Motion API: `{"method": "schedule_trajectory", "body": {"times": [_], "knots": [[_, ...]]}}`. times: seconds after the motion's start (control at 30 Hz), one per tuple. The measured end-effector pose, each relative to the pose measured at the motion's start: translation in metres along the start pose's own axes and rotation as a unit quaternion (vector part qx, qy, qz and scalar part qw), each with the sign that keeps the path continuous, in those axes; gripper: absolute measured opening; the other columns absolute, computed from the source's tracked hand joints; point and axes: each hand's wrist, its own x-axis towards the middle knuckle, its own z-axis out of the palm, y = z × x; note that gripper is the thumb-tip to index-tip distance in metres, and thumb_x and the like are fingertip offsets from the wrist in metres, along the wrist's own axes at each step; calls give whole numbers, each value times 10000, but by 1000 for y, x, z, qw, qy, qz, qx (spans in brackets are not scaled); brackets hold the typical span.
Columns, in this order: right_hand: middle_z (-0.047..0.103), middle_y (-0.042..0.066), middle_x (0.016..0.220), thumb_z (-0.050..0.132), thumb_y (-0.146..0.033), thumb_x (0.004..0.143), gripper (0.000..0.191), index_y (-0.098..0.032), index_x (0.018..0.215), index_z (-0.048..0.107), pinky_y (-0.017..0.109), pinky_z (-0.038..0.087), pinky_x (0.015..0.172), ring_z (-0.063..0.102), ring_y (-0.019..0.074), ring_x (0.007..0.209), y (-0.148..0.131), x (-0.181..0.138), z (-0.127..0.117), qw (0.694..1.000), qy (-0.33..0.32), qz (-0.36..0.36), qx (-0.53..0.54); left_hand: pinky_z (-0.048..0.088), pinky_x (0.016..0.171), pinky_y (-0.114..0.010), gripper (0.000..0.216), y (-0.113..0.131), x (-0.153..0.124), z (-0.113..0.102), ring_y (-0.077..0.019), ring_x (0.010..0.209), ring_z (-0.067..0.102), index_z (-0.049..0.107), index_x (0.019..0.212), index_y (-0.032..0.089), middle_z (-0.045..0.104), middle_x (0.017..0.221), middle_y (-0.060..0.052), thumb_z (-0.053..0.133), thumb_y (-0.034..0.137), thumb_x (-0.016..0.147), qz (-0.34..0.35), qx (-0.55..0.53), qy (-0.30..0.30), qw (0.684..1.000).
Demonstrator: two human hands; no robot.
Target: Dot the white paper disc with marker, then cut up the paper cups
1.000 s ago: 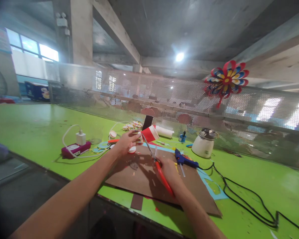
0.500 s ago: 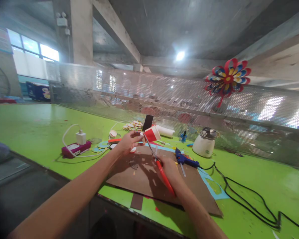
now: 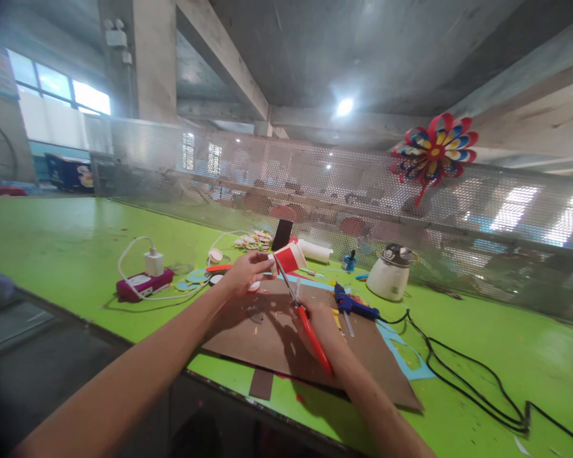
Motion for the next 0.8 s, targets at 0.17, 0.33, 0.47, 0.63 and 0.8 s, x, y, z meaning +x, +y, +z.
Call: {"method": "schedule_trajectory", "body": {"times": [0.17, 0.33, 0.47, 0.63, 0.8], "knots": [[777, 83, 827, 449, -383, 865, 387, -178, 943, 768, 336, 536, 707, 724, 282, 784, -5, -2, -1, 1000, 3, 20, -20, 575, 690, -353, 284, -1, -1, -1, -166, 679, 666, 610, 819, 120, 674, 779, -62, 843, 194, 675, -10, 8, -3, 1000], [783, 86, 843, 484, -348, 809, 368, -182, 956, 777, 333, 533, 713, 729, 281, 784, -5, -1, -3, 999, -1, 26, -32, 571, 684, -314, 360, 1, -1, -3, -147, 678, 665, 608, 867, 121, 679, 807, -59, 868, 210, 634, -2, 9, -1, 1000], [781, 122, 952, 475, -334, 805, 401, -167, 1018, 771, 372, 531, 765, 726, 303, 863, -6, 1, -1, 999, 11, 33, -40, 569, 636, -308, 426, 1, -1, -4, -170, 678, 678, 598, 955, 149, 688, 822, -63, 864, 225, 630, -4, 2, 8, 1000], [776, 137, 984, 473, -336, 812, 445, -149, 1112, 744, 408, 535, 769, 723, 328, 887, -4, 2, 1, 998, 12, 36, -44, 568, 628, -289, 452, 3, -2, -3, -156, 679, 676, 600, 996, 153, 685, 891, -64, 850, 171, 621, 11, -7, 11, 1000], [759, 162, 1053, 461, -331, 824, 470, -119, 1154, 719, 401, 532, 827, 713, 321, 965, 1, 2, 1, 999, 14, 31, -39, 573, 646, -317, 516, 3, 0, -3, -158, 670, 674, 606, 1054, 137, 676, 942, -76, 855, 166, 603, 19, -8, 9, 1000]]}}
